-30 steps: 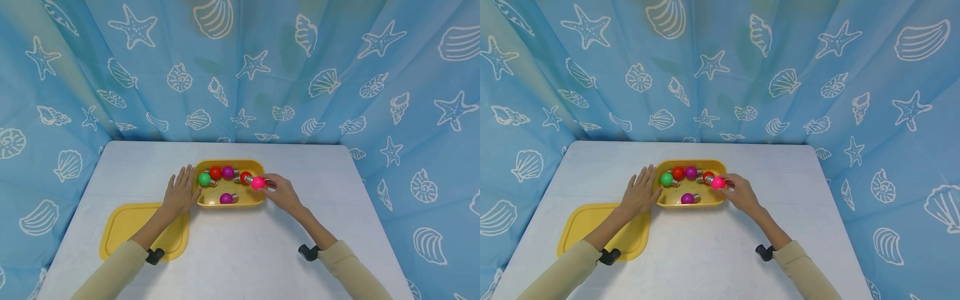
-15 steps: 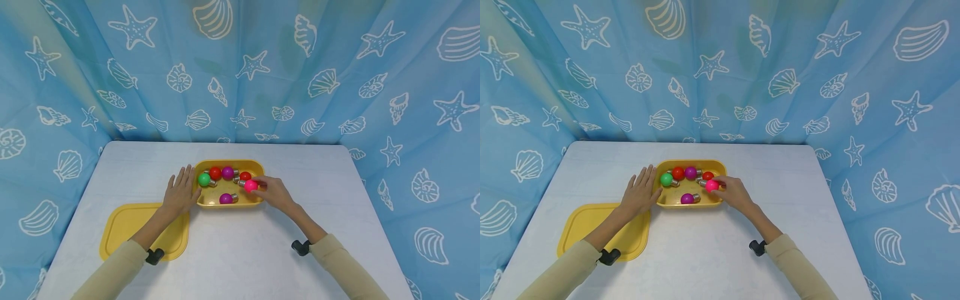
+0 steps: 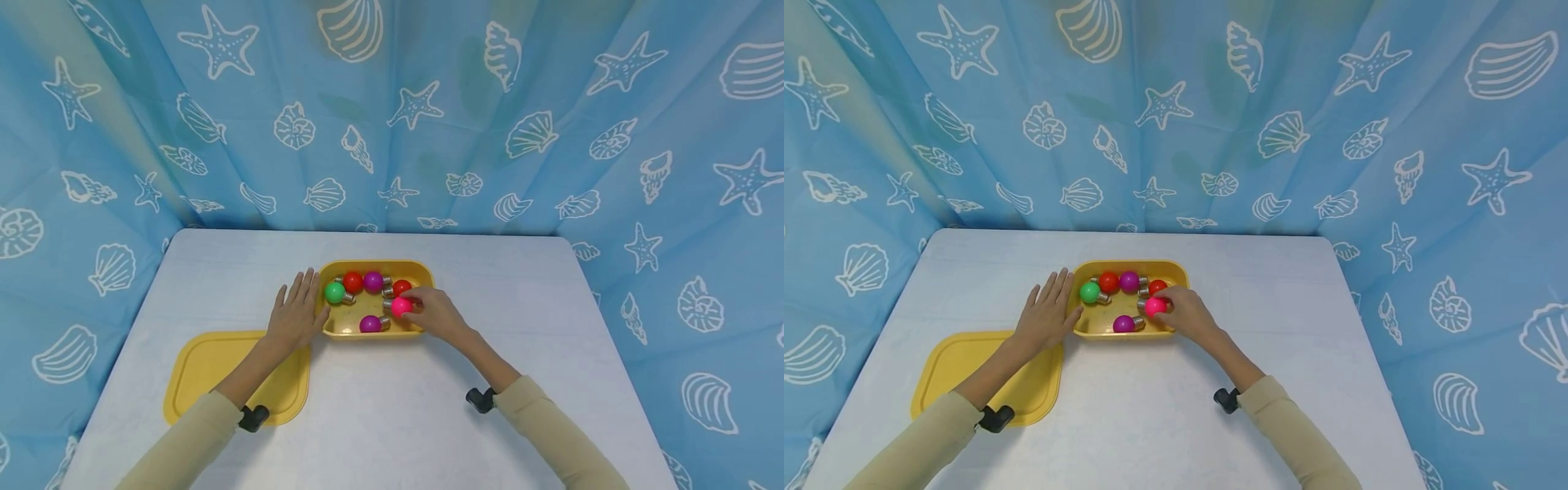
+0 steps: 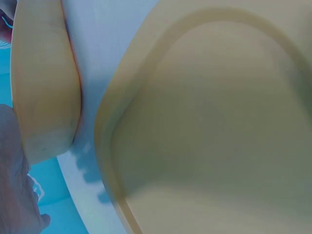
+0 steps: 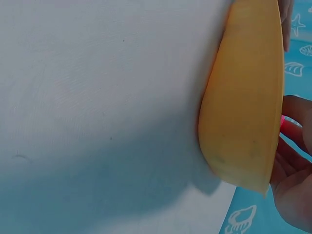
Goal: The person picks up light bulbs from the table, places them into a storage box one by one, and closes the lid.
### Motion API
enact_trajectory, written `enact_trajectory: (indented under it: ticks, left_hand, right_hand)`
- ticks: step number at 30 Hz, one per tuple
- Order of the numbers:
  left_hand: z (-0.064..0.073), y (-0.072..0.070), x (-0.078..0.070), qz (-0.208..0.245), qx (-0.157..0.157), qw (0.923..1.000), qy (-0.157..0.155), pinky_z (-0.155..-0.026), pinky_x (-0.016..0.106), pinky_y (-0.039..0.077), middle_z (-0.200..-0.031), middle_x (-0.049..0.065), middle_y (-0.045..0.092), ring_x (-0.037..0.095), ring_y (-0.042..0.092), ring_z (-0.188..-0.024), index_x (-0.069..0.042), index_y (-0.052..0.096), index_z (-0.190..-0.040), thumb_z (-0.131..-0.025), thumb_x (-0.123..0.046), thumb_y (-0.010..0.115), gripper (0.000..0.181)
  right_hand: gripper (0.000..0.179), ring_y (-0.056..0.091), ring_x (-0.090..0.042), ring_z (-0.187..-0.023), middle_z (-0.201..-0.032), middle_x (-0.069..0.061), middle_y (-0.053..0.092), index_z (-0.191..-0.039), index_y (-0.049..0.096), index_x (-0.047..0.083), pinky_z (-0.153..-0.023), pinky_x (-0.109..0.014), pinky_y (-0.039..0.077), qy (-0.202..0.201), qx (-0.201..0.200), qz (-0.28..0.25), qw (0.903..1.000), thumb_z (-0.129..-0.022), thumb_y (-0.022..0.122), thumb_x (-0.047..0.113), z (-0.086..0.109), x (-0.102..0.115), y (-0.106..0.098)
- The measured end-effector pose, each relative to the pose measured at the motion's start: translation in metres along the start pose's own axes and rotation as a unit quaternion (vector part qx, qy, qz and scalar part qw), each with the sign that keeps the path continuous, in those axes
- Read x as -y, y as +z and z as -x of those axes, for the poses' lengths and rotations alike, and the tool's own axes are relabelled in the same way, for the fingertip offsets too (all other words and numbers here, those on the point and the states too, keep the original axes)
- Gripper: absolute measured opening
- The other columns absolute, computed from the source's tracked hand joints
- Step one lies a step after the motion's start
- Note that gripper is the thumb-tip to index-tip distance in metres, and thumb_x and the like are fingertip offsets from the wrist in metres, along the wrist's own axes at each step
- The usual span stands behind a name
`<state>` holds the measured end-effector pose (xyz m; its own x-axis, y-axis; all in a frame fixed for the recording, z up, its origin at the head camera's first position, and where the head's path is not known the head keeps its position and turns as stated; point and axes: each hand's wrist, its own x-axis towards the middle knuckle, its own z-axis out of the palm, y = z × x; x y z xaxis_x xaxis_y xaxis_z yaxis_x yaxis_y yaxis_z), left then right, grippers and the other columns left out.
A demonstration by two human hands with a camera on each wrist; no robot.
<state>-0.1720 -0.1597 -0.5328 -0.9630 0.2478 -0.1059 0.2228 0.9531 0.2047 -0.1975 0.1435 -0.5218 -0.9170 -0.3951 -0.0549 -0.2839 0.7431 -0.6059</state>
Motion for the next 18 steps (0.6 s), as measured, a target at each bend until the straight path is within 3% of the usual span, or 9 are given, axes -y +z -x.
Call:
enact_trajectory:
  ticks: [18]
  left_hand:
    - [0.0004,0.001,0.0008,-0.003,-0.008,1.0,0.001,-0.118,0.057,0.01,-0.165,0.019,0.009,0.036,0.006,-0.151,0.002,0.011,-0.158,-0.104,-0.041,0.042,0.076]
  right_hand:
    - [0.046,0.058,-0.021,-0.1,-0.112,-0.008,0.065,-0.122,0.069,0.007,-0.082,-0.031,0.056,0.013,0.014,0.045,0.9988,-0.081,0.085,0.017,-0.0066,0.0025,0.0068]
